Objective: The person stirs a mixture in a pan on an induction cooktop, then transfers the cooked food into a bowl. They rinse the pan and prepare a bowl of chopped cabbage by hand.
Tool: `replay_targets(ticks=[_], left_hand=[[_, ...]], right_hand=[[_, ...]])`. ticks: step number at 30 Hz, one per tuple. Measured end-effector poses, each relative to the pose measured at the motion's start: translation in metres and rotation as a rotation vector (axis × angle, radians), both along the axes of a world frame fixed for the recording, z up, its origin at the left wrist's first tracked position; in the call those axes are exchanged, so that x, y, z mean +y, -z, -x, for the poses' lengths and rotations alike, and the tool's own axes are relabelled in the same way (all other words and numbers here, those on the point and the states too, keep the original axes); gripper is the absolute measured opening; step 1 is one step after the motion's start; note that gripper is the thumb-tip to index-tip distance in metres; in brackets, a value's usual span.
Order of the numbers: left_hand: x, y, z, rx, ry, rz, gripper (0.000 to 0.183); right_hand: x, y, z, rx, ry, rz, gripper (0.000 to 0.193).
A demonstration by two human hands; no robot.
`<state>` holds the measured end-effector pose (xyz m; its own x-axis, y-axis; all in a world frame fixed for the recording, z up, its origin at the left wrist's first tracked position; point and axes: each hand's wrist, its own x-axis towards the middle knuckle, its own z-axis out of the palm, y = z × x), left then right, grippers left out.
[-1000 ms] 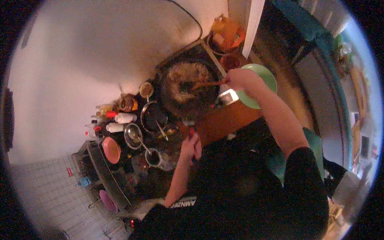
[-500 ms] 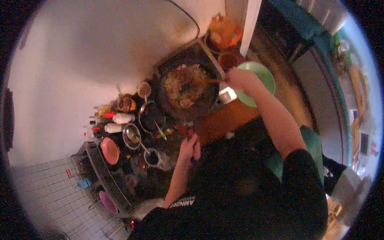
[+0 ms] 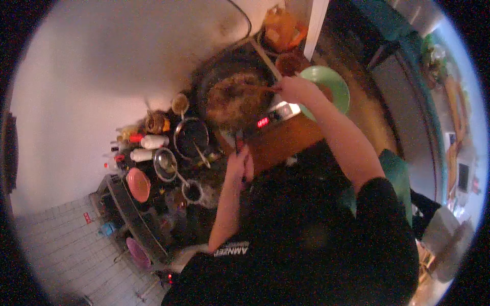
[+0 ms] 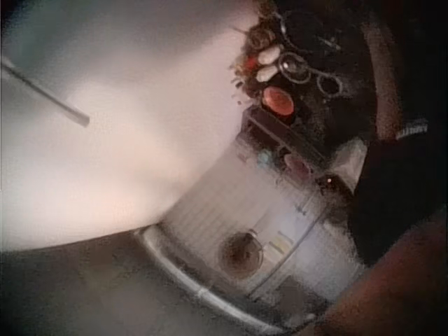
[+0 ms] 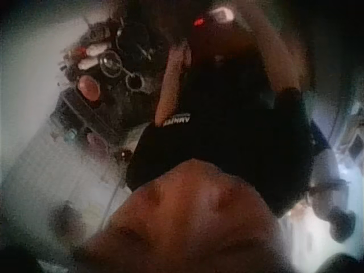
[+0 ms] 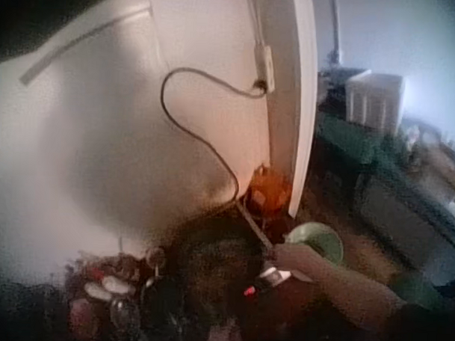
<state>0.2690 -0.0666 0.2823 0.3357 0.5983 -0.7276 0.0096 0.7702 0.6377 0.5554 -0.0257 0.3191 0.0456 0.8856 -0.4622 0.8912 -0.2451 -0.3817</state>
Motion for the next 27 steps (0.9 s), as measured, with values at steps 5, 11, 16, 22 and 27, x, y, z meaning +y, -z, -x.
replay_targets(ticks=[5, 11, 16, 22, 27], left_hand=[[-0.041, 0.008, 0.025, -0.044, -0.022, -0.045, 0.016], [-0.028, 0.054, 0.020, 0.131, -0.219, -0.168, 0.022], [-0.045, 0.040, 0.034, -0.021, 0.115, -0.047, 0.022], [-0.033, 0.012, 0.017, -0.134, -0.033, 0.024, 0.011], [-0.024, 0.020, 0.013, 0.111, 0.018, 0.057, 0.023]], right_hand=[[0.000, -0.007, 0.002, -0.166, 0.034, 0.073, 0.033], [-0.003, -0.018, 0.007, -0.169, -0.022, 0.041, 0.034], [-0.009, -0.019, 0.006, 0.080, -0.037, -0.084, 0.030], [-0.012, -0.010, -0.003, -0.020, 0.071, 0.000, 0.030], [-0.004, -0.010, -0.004, 0.005, 0.019, -0.003, 0.037]])
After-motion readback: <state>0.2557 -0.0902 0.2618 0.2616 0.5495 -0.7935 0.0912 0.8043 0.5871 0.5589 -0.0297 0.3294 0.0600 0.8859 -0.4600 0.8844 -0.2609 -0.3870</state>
